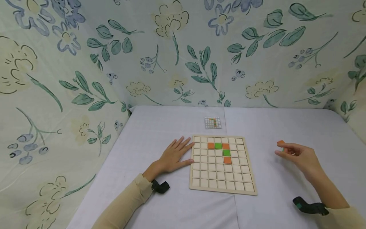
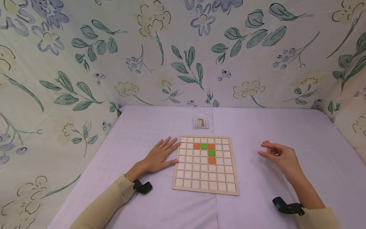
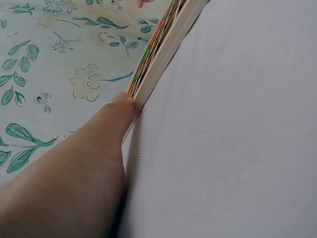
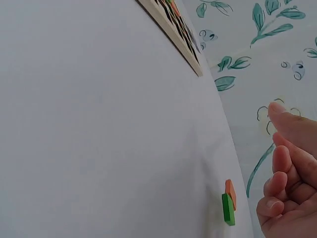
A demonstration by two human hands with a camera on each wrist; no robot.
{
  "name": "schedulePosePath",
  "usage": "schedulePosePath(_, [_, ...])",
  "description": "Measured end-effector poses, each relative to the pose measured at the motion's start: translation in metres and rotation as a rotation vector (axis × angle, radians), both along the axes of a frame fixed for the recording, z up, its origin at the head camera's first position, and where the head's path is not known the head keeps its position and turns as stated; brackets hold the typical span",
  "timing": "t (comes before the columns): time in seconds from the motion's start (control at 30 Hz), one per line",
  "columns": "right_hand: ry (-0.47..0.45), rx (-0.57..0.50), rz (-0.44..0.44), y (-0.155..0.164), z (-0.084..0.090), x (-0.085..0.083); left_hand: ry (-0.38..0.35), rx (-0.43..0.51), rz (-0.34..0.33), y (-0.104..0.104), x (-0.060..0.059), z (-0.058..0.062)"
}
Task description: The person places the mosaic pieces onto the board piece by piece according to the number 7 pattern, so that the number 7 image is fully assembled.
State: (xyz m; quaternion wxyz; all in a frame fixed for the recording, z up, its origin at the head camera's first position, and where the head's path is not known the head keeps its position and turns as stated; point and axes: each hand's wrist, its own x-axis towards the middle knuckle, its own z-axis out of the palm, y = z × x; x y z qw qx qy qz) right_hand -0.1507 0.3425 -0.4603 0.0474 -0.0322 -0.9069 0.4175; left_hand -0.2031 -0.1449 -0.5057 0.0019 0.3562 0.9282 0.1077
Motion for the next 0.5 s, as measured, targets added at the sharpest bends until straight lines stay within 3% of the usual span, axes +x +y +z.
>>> schedulePosePath(0.33, [-0.071, -0.154, -0.089, 0.036, -0.011, -0.005, -0.008, -0.001, 0.004, 0.0, 0.0, 0.001])
schedulePosePath(0.5, [-0.131, -0.14, -0.128, 0.043, -0.015, -0.009, -0.01, -0.003, 0.004, 0.0, 0.0, 0.001])
